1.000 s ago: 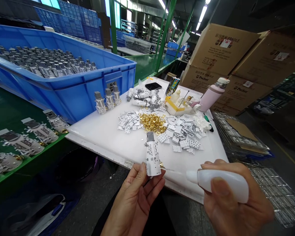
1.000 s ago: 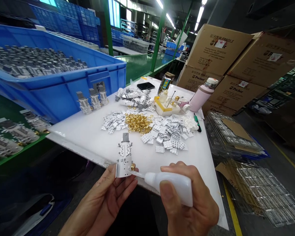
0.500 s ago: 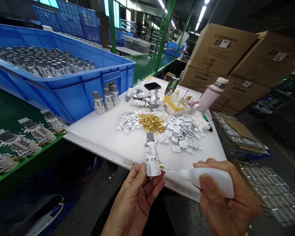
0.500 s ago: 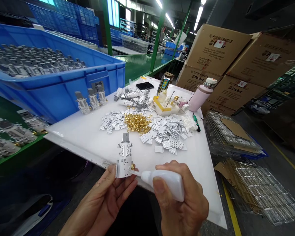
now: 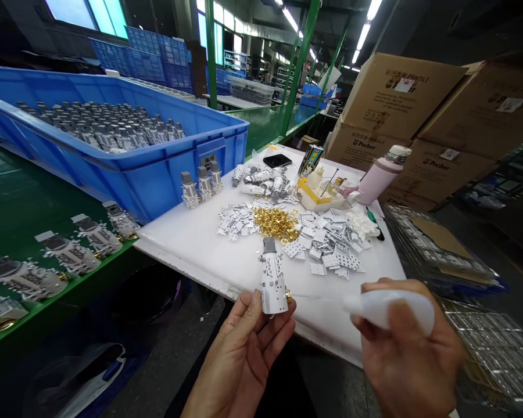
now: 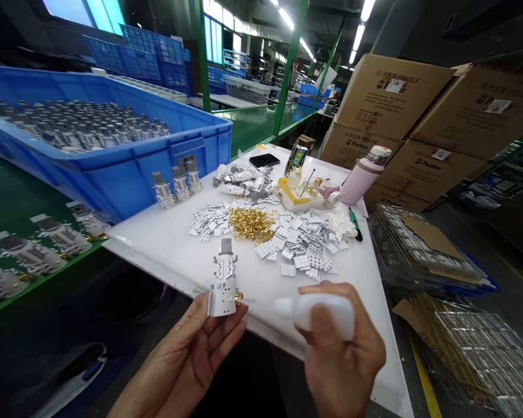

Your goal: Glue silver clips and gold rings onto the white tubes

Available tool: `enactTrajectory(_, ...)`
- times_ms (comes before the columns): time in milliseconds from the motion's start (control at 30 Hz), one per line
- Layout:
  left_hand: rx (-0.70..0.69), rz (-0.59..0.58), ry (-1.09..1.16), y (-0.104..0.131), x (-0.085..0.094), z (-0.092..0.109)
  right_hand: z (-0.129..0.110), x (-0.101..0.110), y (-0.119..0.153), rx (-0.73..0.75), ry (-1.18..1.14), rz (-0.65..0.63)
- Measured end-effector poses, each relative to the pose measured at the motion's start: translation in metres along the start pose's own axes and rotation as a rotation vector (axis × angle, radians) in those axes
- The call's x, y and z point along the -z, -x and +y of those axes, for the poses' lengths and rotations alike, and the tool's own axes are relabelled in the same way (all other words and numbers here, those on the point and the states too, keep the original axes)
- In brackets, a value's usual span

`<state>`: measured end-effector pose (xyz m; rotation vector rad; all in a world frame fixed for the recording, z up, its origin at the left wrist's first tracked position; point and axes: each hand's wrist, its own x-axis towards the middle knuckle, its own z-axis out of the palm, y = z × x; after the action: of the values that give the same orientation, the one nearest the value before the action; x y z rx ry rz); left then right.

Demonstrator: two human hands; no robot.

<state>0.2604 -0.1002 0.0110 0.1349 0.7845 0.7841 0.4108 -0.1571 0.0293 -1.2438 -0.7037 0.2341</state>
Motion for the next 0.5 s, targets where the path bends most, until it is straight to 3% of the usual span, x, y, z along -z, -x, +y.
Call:
enactTrajectory(67, 0.001, -0.004, 0.025, 0.004, 0.002, 0.004, 0.011, 0.017, -0.014, -0.179, -0.183, -0.017)
enactTrajectory(133, -0.013, 0.023, 0.045, 0.008, 0.006, 0.01, 0.028, 0.042, -0.028, -0.283, -0.161, -0.061)
enactTrajectory(233, -0.119, 0.086, 0.036, 0.016, 0.011, 0.025, 0.057, 0.082, -0.046, -0.132, 0.4, -0.177)
enactTrajectory(300, -0.231, 0.148, 0.037, 0.023, 0.016, 0.035, 0.072, 0.104, -0.055, -0.062, 0.647, -0.179)
enactTrajectory(400, -0.391, 0.219, 0.063, 0.04, 0.028, 0.047, 0.081, 0.119, -0.066, 0.015, 0.812, -0.169)
enactTrajectory(500, -0.501, 0.264, 0.082, 0.065, 0.044, 0.051, 0.077, 0.12, -0.072, 0.087, 0.856, -0.227)
